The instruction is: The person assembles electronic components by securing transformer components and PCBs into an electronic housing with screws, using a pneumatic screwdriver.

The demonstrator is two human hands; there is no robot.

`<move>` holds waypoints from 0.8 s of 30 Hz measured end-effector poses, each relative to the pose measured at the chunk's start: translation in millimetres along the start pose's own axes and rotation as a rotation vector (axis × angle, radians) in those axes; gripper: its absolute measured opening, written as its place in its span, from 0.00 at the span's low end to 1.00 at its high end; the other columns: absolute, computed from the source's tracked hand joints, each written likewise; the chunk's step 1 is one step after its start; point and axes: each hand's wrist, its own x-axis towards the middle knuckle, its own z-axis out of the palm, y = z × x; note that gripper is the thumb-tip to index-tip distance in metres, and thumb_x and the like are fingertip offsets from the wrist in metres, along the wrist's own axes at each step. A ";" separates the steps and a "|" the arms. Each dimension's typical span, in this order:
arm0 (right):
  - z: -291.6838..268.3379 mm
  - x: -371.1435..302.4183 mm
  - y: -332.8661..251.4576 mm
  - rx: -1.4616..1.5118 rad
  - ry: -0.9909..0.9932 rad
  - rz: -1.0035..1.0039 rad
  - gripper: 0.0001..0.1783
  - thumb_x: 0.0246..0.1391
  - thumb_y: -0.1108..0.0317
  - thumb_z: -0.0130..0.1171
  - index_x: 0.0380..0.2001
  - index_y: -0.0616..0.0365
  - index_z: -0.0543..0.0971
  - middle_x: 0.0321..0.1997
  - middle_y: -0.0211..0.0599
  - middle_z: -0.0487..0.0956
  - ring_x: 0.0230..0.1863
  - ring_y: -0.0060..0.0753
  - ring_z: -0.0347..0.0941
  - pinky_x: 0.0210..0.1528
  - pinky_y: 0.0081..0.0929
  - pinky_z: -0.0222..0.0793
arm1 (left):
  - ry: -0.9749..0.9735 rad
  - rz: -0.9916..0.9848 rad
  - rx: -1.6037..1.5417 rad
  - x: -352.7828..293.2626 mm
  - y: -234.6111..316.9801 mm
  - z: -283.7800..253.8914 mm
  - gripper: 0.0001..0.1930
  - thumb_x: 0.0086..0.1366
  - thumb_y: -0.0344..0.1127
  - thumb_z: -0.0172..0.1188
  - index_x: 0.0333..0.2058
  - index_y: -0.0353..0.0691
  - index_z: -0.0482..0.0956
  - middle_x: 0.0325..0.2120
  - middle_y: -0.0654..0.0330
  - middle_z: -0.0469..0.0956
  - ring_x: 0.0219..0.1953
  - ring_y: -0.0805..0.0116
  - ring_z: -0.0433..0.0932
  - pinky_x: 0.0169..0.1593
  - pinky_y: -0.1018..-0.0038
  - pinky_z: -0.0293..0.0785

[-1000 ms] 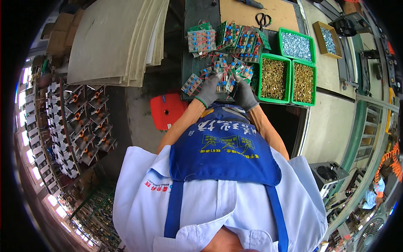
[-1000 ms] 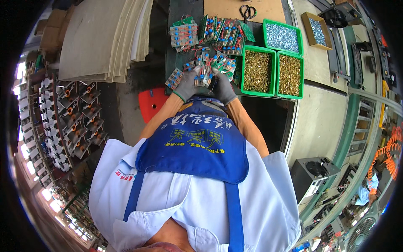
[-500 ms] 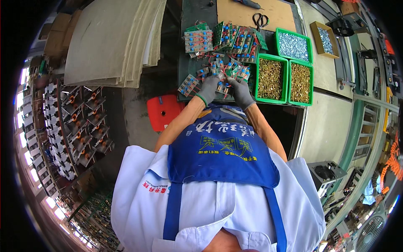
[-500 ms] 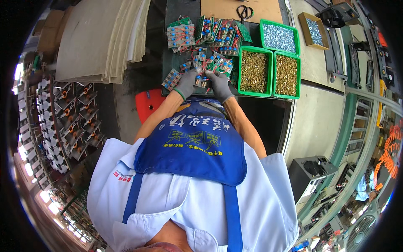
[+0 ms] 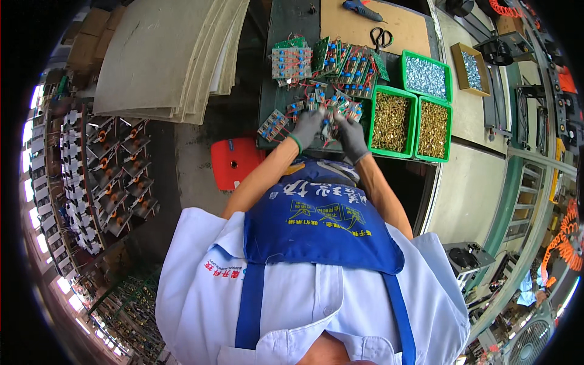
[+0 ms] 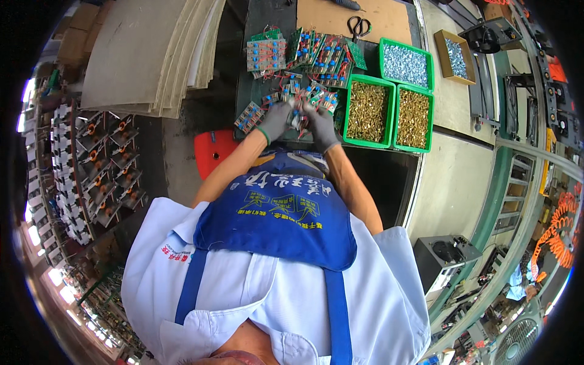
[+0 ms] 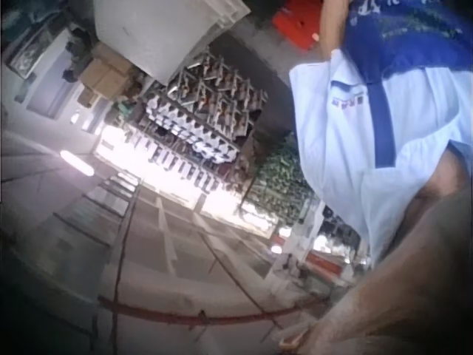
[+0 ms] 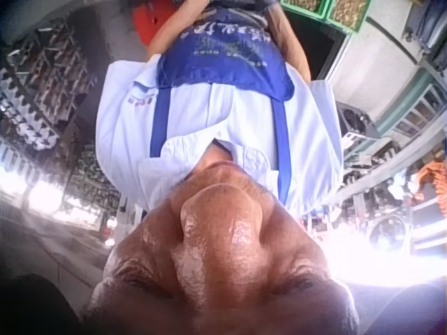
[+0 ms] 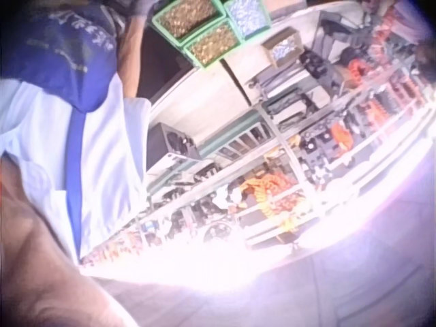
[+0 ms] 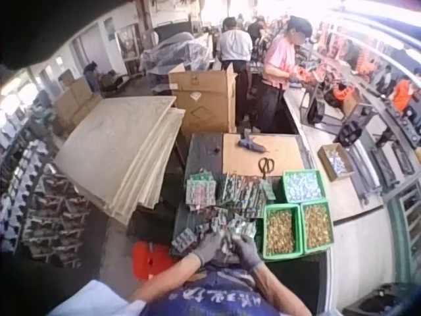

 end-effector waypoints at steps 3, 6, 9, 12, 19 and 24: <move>-18.6 27.8 -21.1 -0.298 0.101 0.022 0.29 0.58 0.44 0.58 0.40 0.65 0.78 0.32 0.33 0.78 0.29 0.21 0.71 0.30 0.20 0.65 | 0.226 0.252 0.625 31.3 -2.9 -18.5 0.23 0.66 0.52 0.53 0.50 0.40 0.74 0.41 0.48 0.78 0.42 0.52 0.80 0.47 0.58 0.75; -48.4 45.3 -23.7 -0.615 0.384 -0.251 0.28 0.59 0.45 0.57 0.39 0.65 0.79 0.29 0.30 0.76 0.27 0.18 0.66 0.29 0.20 0.60 | 0.557 0.379 0.875 35.3 -17.7 -48.5 0.27 0.62 0.55 0.56 0.51 0.40 0.72 0.47 0.44 0.74 0.47 0.48 0.76 0.49 0.56 0.73; -69.9 41.9 -21.3 -0.506 0.473 -0.339 0.23 0.60 0.51 0.55 0.38 0.64 0.79 0.26 0.25 0.72 0.25 0.17 0.63 0.27 0.20 0.59 | 0.775 0.306 1.166 20.4 -55.2 -87.4 0.35 0.58 0.55 0.61 0.57 0.38 0.66 0.54 0.46 0.69 0.56 0.46 0.69 0.54 0.54 0.70; -80.7 32.1 -11.7 -0.497 0.409 -0.240 0.22 0.60 0.55 0.55 0.41 0.67 0.79 0.31 0.32 0.77 0.30 0.21 0.68 0.33 0.23 0.63 | 0.742 0.158 1.376 9.1 -70.0 -103.3 0.44 0.53 0.54 0.66 0.62 0.36 0.60 0.58 0.48 0.63 0.61 0.47 0.62 0.58 0.53 0.65; -39.5 4.6 12.8 -0.456 0.306 -0.274 0.16 0.59 0.63 0.56 0.42 0.67 0.79 0.31 0.30 0.78 0.30 0.17 0.69 0.33 0.19 0.65 | 0.728 0.181 1.331 29.0 -91.3 -130.3 0.30 0.49 0.45 0.71 0.46 0.37 0.71 0.50 0.47 0.70 0.53 0.47 0.70 0.56 0.58 0.69; -13.8 2.7 13.9 -0.657 0.060 -0.274 0.20 0.59 0.62 0.57 0.48 0.68 0.78 0.44 0.43 0.81 0.44 0.30 0.77 0.49 0.26 0.71 | 0.502 0.233 0.827 3.7 -66.2 -138.4 0.19 0.50 0.40 0.70 0.37 0.36 0.77 0.38 0.48 0.80 0.39 0.47 0.80 0.43 0.60 0.75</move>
